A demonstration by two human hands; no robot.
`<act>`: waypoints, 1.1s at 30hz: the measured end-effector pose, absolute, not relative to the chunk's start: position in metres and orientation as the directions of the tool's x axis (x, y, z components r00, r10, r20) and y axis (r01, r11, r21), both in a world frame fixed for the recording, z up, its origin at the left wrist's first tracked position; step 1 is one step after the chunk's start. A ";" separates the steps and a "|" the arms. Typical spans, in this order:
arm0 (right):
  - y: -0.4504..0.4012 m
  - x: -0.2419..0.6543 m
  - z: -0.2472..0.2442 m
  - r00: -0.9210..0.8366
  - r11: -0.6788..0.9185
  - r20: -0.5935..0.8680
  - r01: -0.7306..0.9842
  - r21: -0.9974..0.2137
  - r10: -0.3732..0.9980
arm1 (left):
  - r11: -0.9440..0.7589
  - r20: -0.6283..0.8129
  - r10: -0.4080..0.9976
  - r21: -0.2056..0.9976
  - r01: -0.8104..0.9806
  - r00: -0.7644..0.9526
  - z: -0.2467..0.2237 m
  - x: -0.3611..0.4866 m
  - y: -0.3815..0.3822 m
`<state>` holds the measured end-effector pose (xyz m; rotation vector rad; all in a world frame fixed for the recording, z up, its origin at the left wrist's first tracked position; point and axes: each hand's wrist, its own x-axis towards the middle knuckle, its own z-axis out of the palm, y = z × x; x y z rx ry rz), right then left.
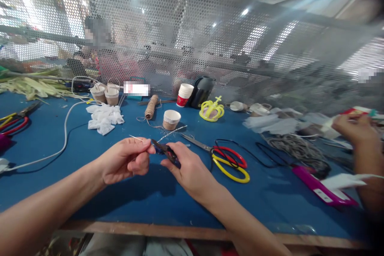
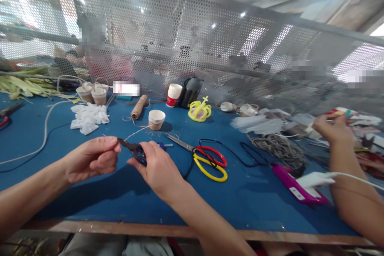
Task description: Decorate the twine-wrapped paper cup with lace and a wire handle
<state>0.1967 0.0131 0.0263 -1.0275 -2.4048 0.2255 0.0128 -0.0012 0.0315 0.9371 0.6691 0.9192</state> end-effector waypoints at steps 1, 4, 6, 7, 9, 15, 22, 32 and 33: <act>0.014 0.197 0.027 -0.589 0.713 0.408 0.627 -0.314 0.698 | 0.353 -0.111 0.848 0.847 -0.397 0.519 0.031 0.013 -0.001; 0.014 0.197 0.029 -0.593 0.692 0.357 0.624 -0.362 0.722 | 0.265 -0.067 0.885 0.886 -0.380 0.461 0.030 0.014 -0.002; 0.013 0.196 0.031 -0.594 0.645 0.275 0.605 -0.467 0.756 | -0.008 0.058 0.962 0.982 -0.187 0.266 0.028 0.015 -0.004; 0.012 0.196 0.032 -0.597 0.622 0.242 0.586 -0.520 0.765 | -0.169 0.169 0.971 0.985 -0.015 0.168 0.027 0.016 -0.005; 0.010 0.194 0.033 -0.604 0.589 0.208 0.544 -0.598 0.770 | -0.435 0.436 0.896 0.827 0.356 0.082 0.024 0.016 -0.006; 0.007 0.191 0.029 -0.563 0.536 0.176 0.576 -0.618 0.808 | -0.670 0.812 0.524 0.206 0.714 0.257 0.017 0.014 0.000; 0.010 0.192 0.028 -0.524 0.583 0.268 0.650 -0.488 0.808 | -0.454 0.476 0.875 0.743 0.491 0.089 0.027 0.014 -0.008; 0.019 0.199 0.022 -0.553 0.717 0.471 0.624 -0.311 0.687 | 0.317 -0.047 0.895 0.768 -0.557 0.444 0.027 0.023 -0.008; 0.019 0.198 0.024 -0.562 0.705 0.430 0.607 -0.366 0.707 | 0.225 -0.015 0.924 0.828 -0.513 0.382 0.026 0.022 -0.008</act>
